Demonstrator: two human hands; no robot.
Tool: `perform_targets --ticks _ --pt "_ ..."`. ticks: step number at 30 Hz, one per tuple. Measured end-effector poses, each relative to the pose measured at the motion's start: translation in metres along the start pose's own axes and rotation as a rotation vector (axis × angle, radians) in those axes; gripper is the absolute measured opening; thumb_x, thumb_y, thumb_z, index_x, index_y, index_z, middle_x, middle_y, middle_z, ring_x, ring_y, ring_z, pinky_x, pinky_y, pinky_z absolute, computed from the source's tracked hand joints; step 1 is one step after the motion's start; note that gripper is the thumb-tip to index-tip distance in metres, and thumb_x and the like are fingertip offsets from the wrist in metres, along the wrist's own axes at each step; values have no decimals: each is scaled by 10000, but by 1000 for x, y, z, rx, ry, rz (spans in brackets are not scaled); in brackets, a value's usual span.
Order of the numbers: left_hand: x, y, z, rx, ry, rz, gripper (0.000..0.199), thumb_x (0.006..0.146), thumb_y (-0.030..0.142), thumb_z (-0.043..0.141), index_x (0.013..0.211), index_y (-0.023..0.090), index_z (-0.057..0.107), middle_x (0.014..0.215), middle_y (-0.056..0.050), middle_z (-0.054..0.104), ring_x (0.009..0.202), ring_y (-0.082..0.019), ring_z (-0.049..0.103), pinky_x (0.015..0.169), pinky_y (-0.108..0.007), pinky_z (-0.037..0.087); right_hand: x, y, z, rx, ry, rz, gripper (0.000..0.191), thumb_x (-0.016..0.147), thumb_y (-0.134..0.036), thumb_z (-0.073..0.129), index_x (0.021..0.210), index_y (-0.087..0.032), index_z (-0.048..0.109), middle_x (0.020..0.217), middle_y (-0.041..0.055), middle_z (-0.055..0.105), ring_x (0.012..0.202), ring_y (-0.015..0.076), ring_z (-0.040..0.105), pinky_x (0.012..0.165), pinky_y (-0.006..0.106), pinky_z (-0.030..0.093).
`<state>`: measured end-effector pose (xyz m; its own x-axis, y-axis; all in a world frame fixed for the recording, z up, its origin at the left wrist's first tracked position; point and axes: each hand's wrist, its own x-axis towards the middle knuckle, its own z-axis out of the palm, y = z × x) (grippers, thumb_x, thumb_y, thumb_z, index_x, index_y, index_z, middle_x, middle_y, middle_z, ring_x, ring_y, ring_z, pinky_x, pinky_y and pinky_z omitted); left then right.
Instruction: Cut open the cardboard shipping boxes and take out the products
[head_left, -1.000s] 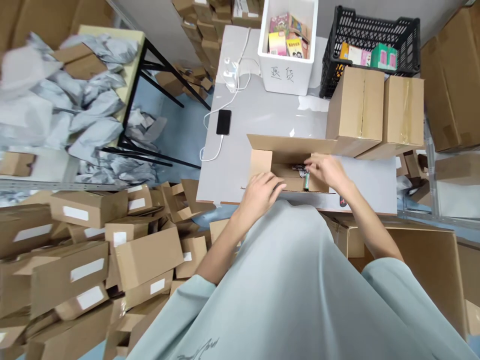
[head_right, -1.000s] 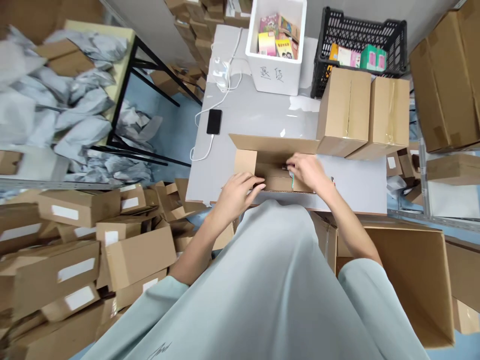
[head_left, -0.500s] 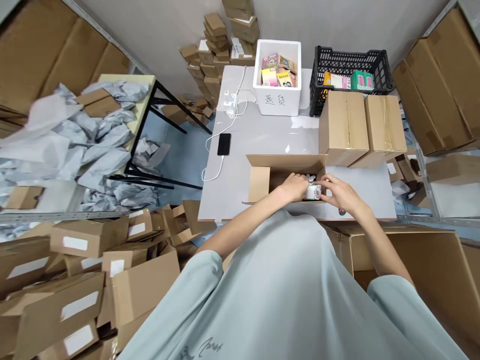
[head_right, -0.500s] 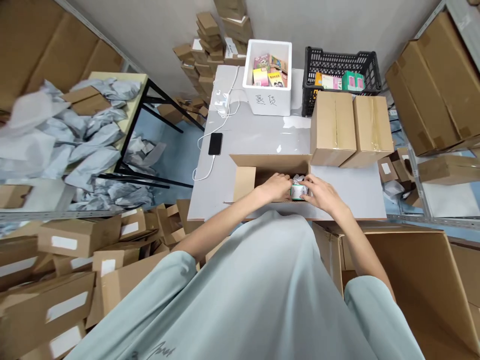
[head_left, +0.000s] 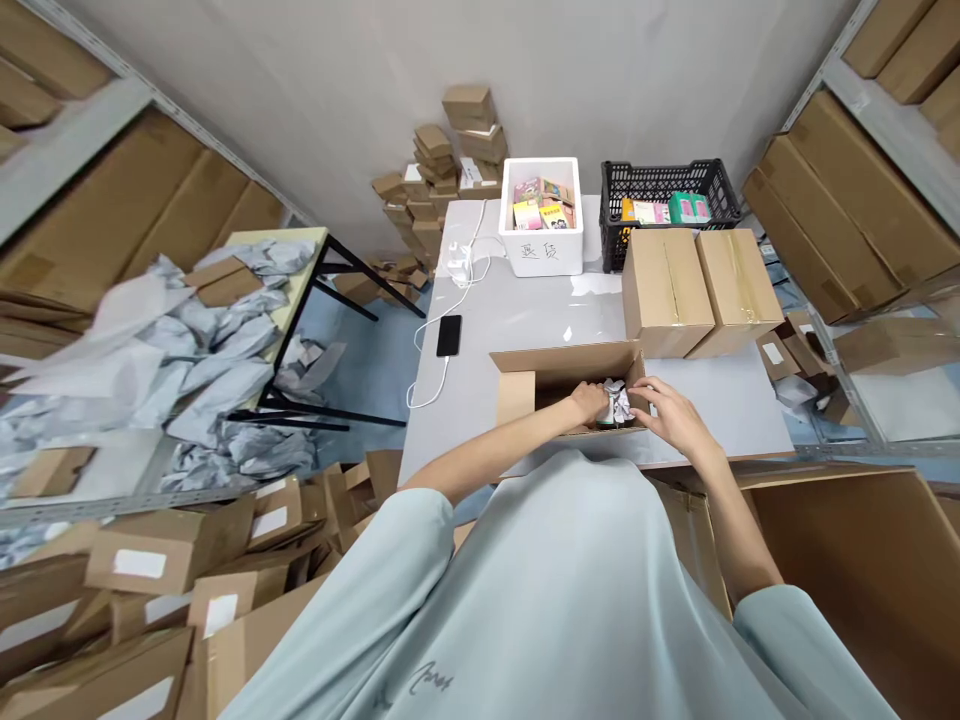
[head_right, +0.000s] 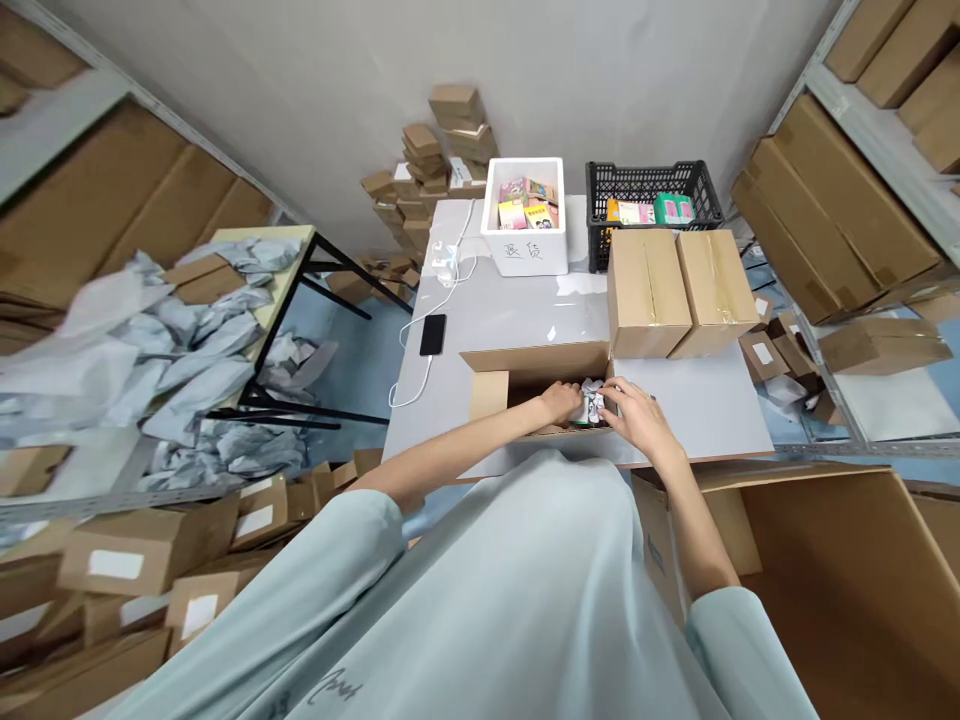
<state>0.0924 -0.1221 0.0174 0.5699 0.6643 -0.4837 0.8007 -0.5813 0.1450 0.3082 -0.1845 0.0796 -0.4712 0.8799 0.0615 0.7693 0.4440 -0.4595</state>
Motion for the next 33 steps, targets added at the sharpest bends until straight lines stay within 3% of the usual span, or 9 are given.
perform_targets --ticks 4,10,14,18,21,24,27,33 --pt "-5 -8 -3 -70 -7 -66 822 822 231 957 1558 91 618 1484 -321 684 1325 -449 759 1059 -505 623 6 -1 6 -15 18 -11 330 1090 -306 674 1397 -320 793 1427 88 776 1270 318 781 987 456 694" --pt "-32 -25 -26 -173 94 -40 689 829 280 945 1448 114 692 1444 -269 717 1301 -453 769 1082 -504 637 12 -8 8 0 39 -41 320 1121 -332 620 1385 -332 800 1386 88 794 1265 324 782 985 466 692" --pt "-100 -62 -35 -207 219 -46 589 853 246 883 1401 124 705 1432 -237 726 1295 -441 763 1112 -503 615 9 -8 10 71 80 -17 336 1149 -390 566 1368 -329 813 1415 94 806 1294 349 777 1023 520 689" --pt "-193 -107 -33 -624 554 -85 636 797 444 959 1334 185 740 1313 -156 796 1131 -381 795 983 -473 661 10 -6 16 201 164 -21 388 1158 -427 543 1427 -305 794 1489 105 802 1372 371 753 1173 624 629" --pt "-242 -119 -23 -954 731 -170 731 793 551 980 1379 190 732 1355 -143 809 1151 -353 800 1002 -467 676 18 -10 19 324 249 14 415 1140 -489 594 1466 -307 775 1527 122 783 1414 377 738 1210 641 612" --pt "-257 -110 -8 -1231 835 -191 762 747 556 1019 1351 177 752 1321 -146 832 1184 -360 805 1013 -465 678 31 -27 18 520 260 54 552 1058 -599 748 1538 -327 723 1540 134 765 1332 366 781 1136 600 670" --pt "-250 -90 4 -1413 899 -167 729 724 580 1029 1273 166 788 1281 -154 843 1182 -368 805 981 -451 682 46 -53 12 761 210 -10 714 978 -632 860 1600 -347 657 1590 127 730 1398 351 756 1165 567 668" --pt "-227 -39 16 -1381 1103 -168 771 738 533 1058 1347 186 733 1313 -161 819 1252 -359 793 1037 -458 679 61 -82 -14 914 317 -103 628 979 -631 873 1509 -346 695 1706 122 637 1627 346 579 1313 560 555"
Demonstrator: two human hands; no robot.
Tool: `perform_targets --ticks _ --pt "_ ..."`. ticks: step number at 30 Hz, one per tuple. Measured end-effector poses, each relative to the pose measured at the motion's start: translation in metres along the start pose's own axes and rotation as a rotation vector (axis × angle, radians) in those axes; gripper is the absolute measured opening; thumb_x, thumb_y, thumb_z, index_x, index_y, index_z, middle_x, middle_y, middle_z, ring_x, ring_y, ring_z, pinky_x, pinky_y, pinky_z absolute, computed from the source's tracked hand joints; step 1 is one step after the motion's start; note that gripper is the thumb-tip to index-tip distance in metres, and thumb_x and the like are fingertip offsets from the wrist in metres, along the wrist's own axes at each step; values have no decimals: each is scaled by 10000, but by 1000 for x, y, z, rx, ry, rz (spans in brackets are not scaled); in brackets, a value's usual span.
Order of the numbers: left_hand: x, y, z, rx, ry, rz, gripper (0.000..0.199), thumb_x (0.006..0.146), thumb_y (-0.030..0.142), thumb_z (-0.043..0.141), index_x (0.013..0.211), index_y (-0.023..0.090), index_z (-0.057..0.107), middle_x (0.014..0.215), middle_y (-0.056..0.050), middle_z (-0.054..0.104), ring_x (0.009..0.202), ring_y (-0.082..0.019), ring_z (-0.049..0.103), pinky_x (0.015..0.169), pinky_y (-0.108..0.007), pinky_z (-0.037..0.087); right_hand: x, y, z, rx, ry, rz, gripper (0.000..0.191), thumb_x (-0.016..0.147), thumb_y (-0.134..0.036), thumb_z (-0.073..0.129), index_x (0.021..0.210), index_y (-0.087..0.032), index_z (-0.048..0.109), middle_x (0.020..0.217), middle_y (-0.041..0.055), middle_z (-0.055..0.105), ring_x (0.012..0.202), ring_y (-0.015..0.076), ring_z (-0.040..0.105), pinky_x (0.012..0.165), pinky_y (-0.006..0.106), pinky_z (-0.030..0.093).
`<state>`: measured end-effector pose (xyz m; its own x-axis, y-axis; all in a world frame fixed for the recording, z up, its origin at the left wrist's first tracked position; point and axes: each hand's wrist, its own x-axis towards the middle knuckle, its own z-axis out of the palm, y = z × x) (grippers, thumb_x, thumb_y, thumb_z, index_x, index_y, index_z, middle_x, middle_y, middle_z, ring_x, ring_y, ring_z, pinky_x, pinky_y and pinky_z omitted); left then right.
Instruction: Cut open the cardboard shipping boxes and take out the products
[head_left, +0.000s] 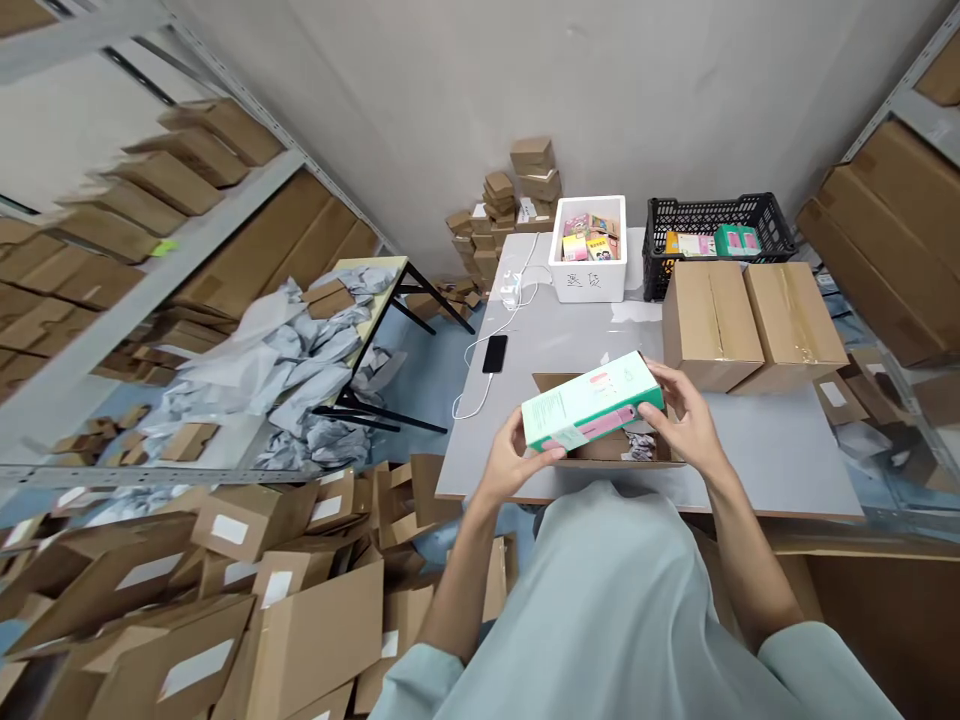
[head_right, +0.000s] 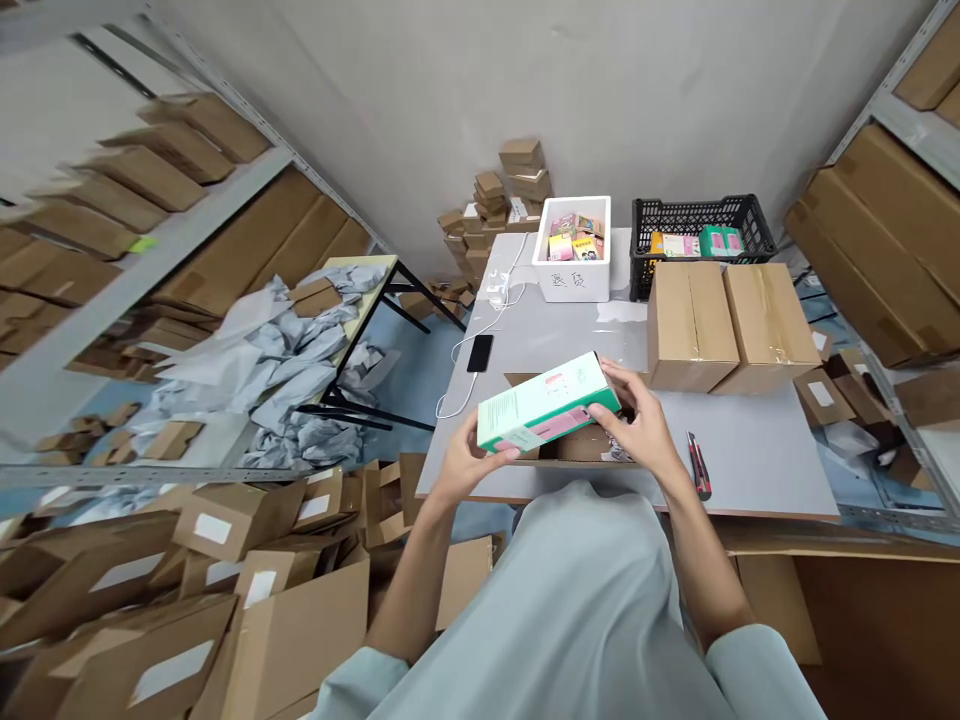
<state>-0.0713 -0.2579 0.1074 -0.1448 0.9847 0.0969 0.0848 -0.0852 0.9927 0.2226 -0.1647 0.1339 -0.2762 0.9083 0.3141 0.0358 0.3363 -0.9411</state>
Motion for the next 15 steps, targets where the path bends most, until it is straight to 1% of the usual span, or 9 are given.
perform_targets --ticks 1,3,6,8,9,10,12,14,15 --pt "-5 -2 9 26 36 40 767 748 527 1057 1349 191 718 1302 -159 815 1241 -353 798 1024 -452 686 2 -4 -2 -10 5 -8 615 981 -632 870 1500 -352 698 1724 118 618 1639 347 564 1312 561 552" --pt "-14 -7 27 95 128 137 753 802 511 1033 1393 203 682 1344 -165 789 1257 -345 798 1008 -446 698 7 -8 -7 -23 9 -5 607 986 -650 856 1497 -369 686 1714 113 618 1585 343 611 1238 548 609" --pt "-25 -15 49 252 247 352 755 880 411 994 1516 234 626 1474 -183 727 1375 -350 752 1064 -477 690 15 -6 -9 -1 42 1 579 992 -696 822 1442 -367 665 1514 109 738 1363 313 739 1053 490 693" --pt "-30 -17 56 327 250 464 764 914 330 970 1577 263 596 1531 -183 704 1436 -348 721 1144 -522 658 21 -2 -9 13 73 3 556 974 -707 834 1370 -355 663 1384 93 784 1266 298 761 999 466 700" --pt "-33 -16 58 334 226 482 774 923 319 968 1596 278 587 1556 -181 695 1465 -349 706 1182 -544 636 24 -1 -10 16 81 5 557 959 -711 847 1344 -352 664 1361 88 790 1255 296 761 1001 463 697" --pt "-35 -14 58 314 190 466 800 919 338 980 1611 292 582 1598 -183 673 1510 -358 677 1214 -561 615 27 0 -11 18 80 9 568 945 -716 858 1335 -350 666 1364 87 791 1267 298 756 1021 468 692" --pt "-37 -7 54 190 92 351 918 842 462 1046 1623 308 590 1719 -197 578 1610 -398 586 1239 -565 597 32 2 -16 16 55 17 609 926 -742 860 1354 -352 672 1421 96 783 1342 314 733 1102 495 667" --pt "-36 2 48 -31 -18 168 1011 779 661 1040 1622 308 608 1807 -205 483 1632 -438 554 1201 -542 622 35 4 -23 15 22 28 665 904 -782 853 1378 -348 681 1478 109 771 1410 340 709 1179 530 632" --pt "-34 6 45 -159 -81 57 1005 801 779 968 1617 304 622 1817 -204 474 1607 -448 580 1169 -537 639 36 6 -27 22 9 34 697 883 -806 855 1377 -344 688 1487 113 770 1425 354 705 1204 548 618"
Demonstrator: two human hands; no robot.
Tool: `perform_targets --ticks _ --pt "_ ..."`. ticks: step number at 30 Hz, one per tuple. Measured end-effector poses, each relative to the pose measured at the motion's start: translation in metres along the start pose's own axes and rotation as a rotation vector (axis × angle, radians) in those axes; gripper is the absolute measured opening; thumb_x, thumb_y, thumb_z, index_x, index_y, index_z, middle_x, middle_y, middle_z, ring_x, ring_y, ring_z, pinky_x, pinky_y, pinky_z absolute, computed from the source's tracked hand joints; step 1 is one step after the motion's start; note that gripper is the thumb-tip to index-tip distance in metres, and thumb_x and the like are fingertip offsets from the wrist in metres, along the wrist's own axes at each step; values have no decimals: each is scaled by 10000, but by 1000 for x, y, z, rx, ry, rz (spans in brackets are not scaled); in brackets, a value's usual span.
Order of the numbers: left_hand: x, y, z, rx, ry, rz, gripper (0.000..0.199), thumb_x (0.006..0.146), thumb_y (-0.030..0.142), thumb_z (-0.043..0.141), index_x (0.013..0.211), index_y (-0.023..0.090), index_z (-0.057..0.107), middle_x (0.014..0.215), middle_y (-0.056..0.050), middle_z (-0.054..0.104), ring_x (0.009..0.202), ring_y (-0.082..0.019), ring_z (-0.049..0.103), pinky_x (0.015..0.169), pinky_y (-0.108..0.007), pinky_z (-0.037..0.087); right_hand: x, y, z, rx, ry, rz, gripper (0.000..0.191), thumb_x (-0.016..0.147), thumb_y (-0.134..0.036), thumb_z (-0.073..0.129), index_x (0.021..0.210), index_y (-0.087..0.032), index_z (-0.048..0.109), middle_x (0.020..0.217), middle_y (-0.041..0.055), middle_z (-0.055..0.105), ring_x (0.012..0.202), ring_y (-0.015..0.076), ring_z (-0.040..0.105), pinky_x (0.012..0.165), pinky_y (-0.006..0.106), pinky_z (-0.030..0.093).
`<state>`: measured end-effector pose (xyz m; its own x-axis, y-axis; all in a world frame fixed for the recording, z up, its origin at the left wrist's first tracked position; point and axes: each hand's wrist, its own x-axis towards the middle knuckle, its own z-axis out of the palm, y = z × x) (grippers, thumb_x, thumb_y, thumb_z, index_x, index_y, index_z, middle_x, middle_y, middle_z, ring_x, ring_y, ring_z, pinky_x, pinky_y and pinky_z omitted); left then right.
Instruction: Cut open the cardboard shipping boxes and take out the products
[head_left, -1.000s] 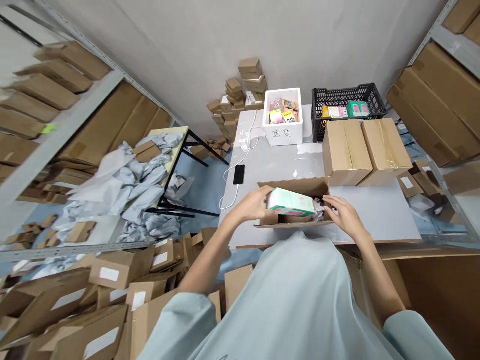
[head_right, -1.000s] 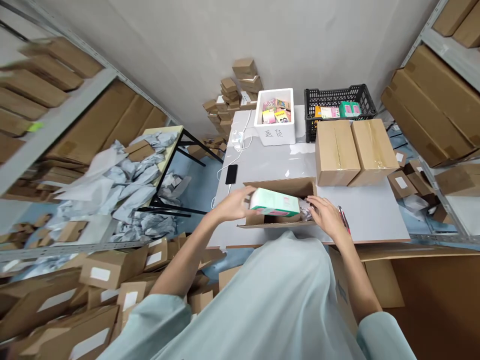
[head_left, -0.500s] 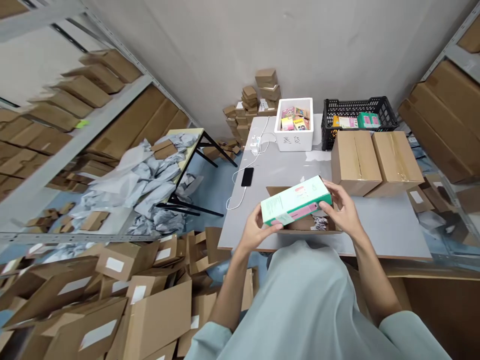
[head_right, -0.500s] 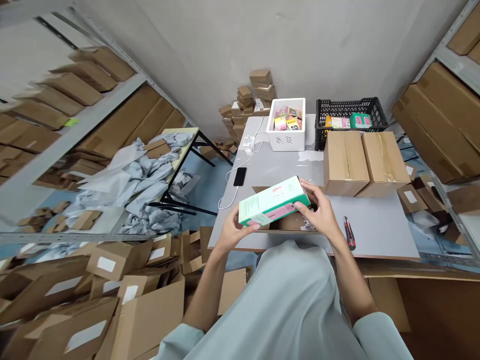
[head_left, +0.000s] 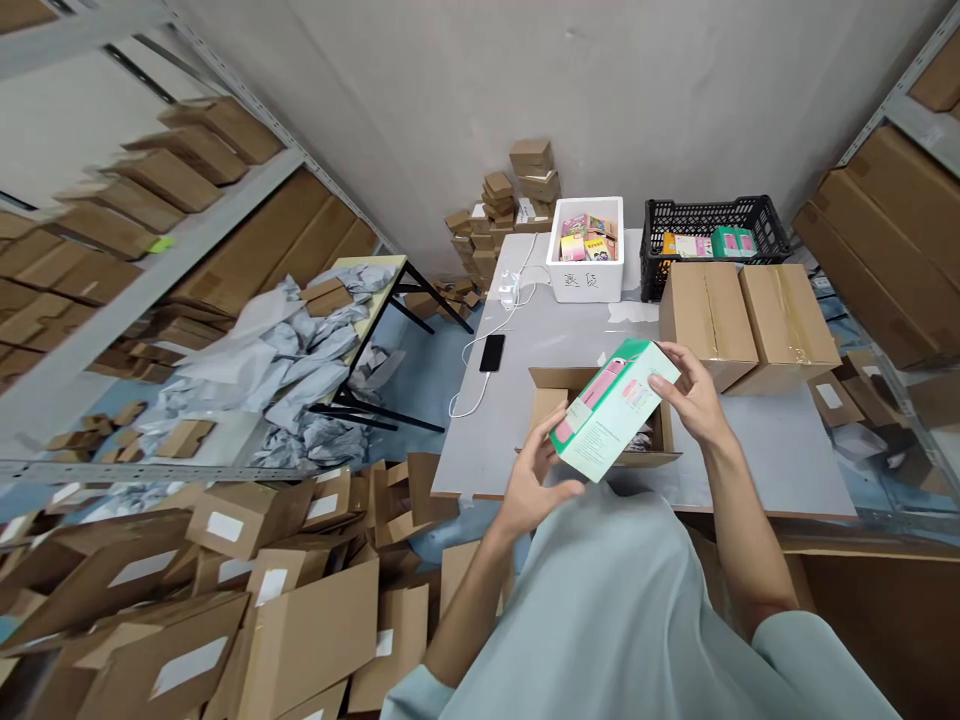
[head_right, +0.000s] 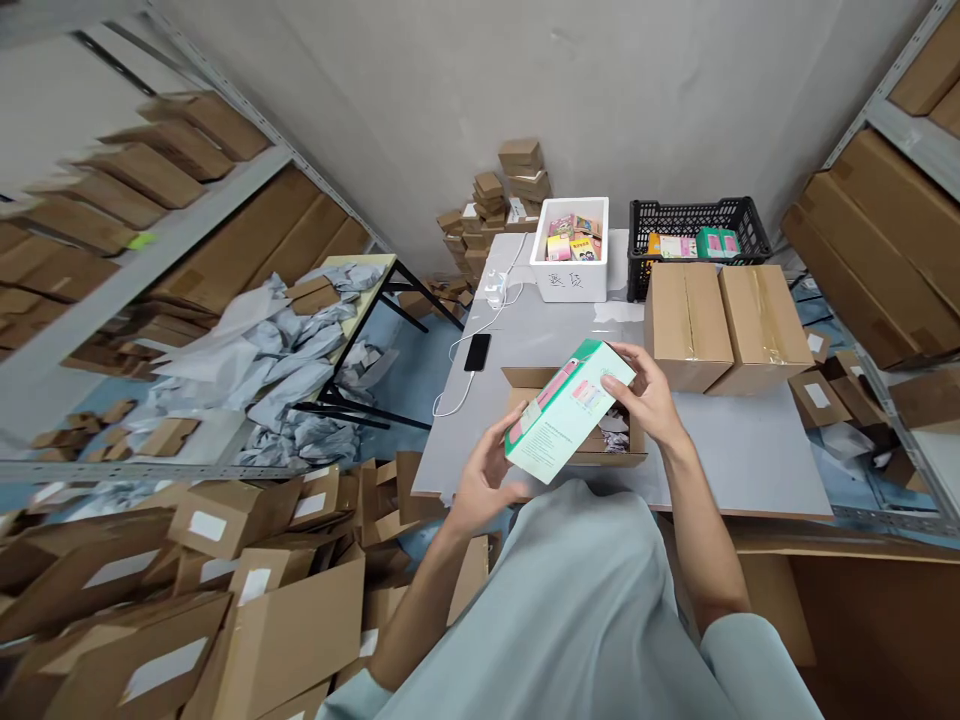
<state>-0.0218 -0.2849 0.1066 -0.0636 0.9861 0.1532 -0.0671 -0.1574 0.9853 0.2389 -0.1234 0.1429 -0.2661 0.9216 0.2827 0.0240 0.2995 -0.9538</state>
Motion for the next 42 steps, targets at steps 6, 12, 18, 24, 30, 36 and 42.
perform_targets --ticks 6,12,18,24,30,36,42 --pt "18 -2 1 -421 -275 -545 968 782 934 811 1448 233 768 1451 -203 789 1312 -475 770 953 -533 679 6 13 -11 105 -68 38 796 754 -885 891 1308 -340 717 1508 118 766 1455 410 703 1238 598 593" --pt "20 -11 20 -284 -119 -397 910 730 562 1052 1516 258 709 1396 -157 810 1240 -366 788 929 -410 654 11 3 -9 147 -149 -18 657 873 -855 824 1260 -339 700 1603 116 720 1559 384 636 1275 592 549" --pt "19 -10 31 -175 -31 -298 970 718 505 1090 1542 239 653 1462 -181 769 1326 -361 765 992 -428 681 18 -14 2 -16 -47 -90 502 958 -788 803 1134 -328 703 1534 95 751 1547 336 637 1263 587 553" --pt "16 -16 35 -147 60 -247 1036 714 564 1081 1578 242 610 1498 -185 744 1351 -369 763 1038 -464 698 19 -15 13 -59 -30 -108 466 1012 -759 758 1179 -324 738 1687 85 639 1640 350 545 1316 605 511" --pt "23 -9 46 1 182 -118 1042 810 610 1011 1666 268 525 1626 -175 668 1472 -373 698 1131 -479 673 -13 -19 44 -135 163 -44 874 988 -723 809 1725 -407 461 1787 132 485 1503 350 657 1153 515 666" --pt "21 -1 48 134 177 -70 1069 813 597 1013 1708 296 513 1712 -177 596 1591 -414 588 1096 -473 682 -21 -22 56 -151 182 -35 1010 1002 -766 744 1815 -398 272 1767 144 515 1491 375 659 1177 577 653" --pt "26 -4 25 -157 -67 -316 931 750 617 1047 1513 206 708 1540 -199 744 1417 -401 719 1082 -500 672 -13 -16 37 -19 57 -48 925 944 -832 748 1683 -385 418 1610 130 663 1449 371 685 1222 577 613"
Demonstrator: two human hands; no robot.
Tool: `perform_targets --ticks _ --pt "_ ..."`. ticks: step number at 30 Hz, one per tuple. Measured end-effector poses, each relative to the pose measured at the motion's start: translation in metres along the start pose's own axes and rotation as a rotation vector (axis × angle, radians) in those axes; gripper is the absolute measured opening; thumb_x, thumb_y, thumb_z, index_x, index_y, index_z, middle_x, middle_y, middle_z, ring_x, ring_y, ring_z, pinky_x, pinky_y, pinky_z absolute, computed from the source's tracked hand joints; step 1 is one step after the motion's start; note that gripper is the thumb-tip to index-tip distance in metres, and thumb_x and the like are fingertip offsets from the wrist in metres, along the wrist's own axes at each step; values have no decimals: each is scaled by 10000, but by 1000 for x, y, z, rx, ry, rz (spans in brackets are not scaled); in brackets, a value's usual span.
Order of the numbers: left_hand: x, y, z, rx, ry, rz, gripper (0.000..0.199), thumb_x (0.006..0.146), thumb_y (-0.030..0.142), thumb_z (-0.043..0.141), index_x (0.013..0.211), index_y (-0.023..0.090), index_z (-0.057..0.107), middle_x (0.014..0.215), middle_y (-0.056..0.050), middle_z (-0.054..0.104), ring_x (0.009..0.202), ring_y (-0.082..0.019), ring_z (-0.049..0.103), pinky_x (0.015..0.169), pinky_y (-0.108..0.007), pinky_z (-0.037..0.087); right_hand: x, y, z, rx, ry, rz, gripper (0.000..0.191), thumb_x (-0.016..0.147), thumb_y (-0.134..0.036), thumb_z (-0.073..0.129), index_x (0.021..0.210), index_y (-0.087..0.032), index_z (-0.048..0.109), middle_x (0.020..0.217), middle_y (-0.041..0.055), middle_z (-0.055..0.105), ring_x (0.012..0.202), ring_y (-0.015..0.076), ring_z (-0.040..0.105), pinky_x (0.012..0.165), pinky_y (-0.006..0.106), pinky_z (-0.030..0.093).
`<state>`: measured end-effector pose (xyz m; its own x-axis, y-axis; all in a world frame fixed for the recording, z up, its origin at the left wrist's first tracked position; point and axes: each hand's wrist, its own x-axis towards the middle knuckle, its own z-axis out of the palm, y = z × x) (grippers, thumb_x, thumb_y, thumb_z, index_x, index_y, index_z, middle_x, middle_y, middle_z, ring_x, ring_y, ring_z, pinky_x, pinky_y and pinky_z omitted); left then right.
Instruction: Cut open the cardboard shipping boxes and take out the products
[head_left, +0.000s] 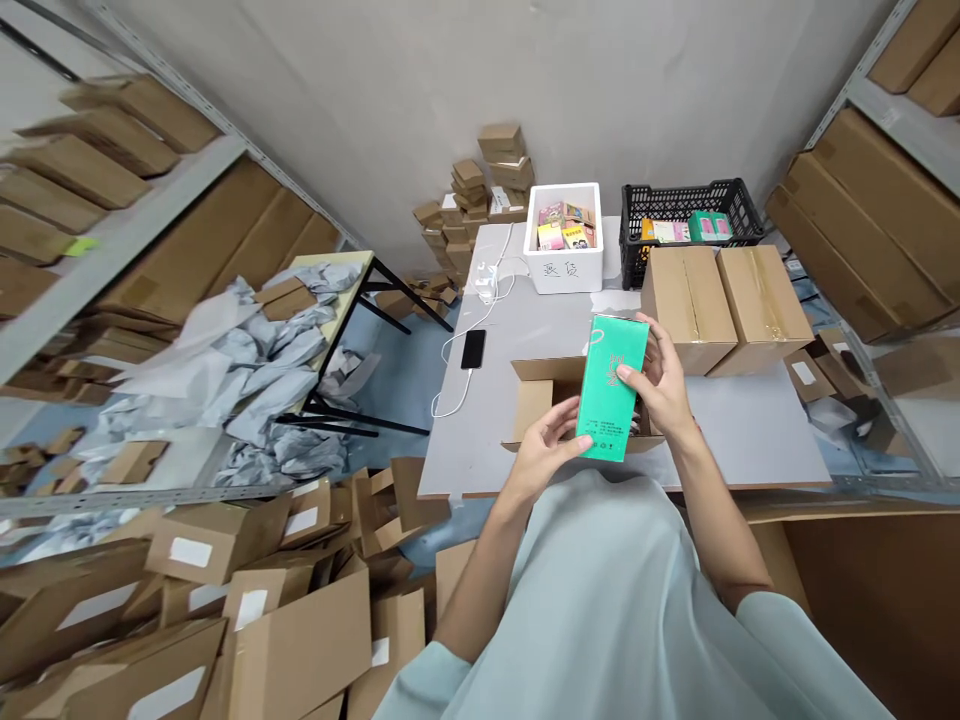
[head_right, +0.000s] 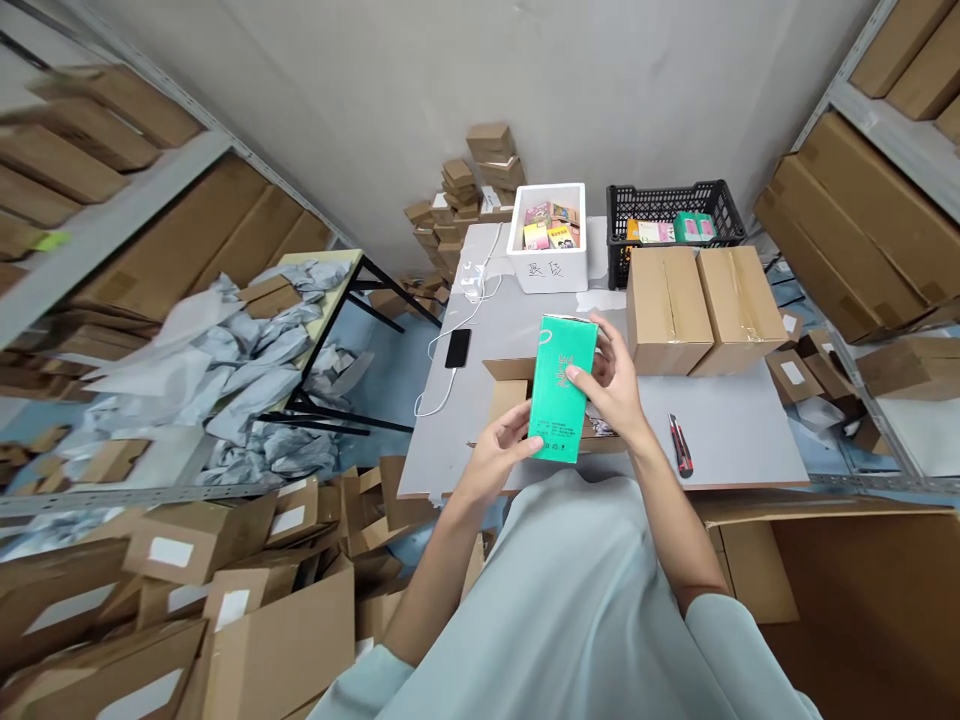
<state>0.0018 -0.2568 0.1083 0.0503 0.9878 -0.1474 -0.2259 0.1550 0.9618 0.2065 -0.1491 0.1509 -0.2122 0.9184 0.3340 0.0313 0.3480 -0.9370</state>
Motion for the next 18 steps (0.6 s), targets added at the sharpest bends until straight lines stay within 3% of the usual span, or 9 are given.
perform_targets --ticks 4,7,11,14,16,18 --pt "-1 -2 2 -16 32 -7 823 709 548 1077 1388 190 781 1416 -172 807 1276 -359 772 1020 -474 683 2 4 -5 7 -55 -40 838 973 -788 734 1650 -387 448 1553 105 697 1391 343 712 1201 559 627" --pt "-4 -4 8 30 124 45 809 711 530 1066 1382 184 777 1386 -165 812 1255 -347 775 997 -459 692 1 4 -4 -23 -108 -27 843 1017 -745 705 1729 -416 396 1641 97 643 1426 333 696 1191 540 642" --pt "-5 -2 16 149 351 137 788 749 492 1029 1411 194 725 1406 -166 780 1331 -361 746 933 -420 710 -11 -4 11 -59 -20 31 1116 983 -701 796 1862 -431 163 1775 143 497 1420 340 714 1135 519 688" --pt "-10 2 24 256 483 243 756 782 431 1005 1439 223 696 1465 -150 721 1354 -344 732 981 -424 713 -23 -14 28 -100 23 28 1273 934 -660 874 1878 -435 50 1725 166 534 1322 336 758 1045 504 731" --pt "-15 4 26 312 493 287 745 788 416 1002 1443 239 694 1483 -142 694 1393 -343 705 1006 -423 708 -27 -19 35 -122 70 18 1259 946 -614 873 1878 -440 45 1685 165 569 1294 329 766 1010 493 743" --pt "-19 6 23 295 431 283 740 792 445 1007 1434 249 693 1497 -146 688 1470 -361 653 1000 -414 706 -26 -20 34 -106 103 20 1216 965 -575 859 1876 -441 64 1650 157 602 1244 311 780 974 470 749"
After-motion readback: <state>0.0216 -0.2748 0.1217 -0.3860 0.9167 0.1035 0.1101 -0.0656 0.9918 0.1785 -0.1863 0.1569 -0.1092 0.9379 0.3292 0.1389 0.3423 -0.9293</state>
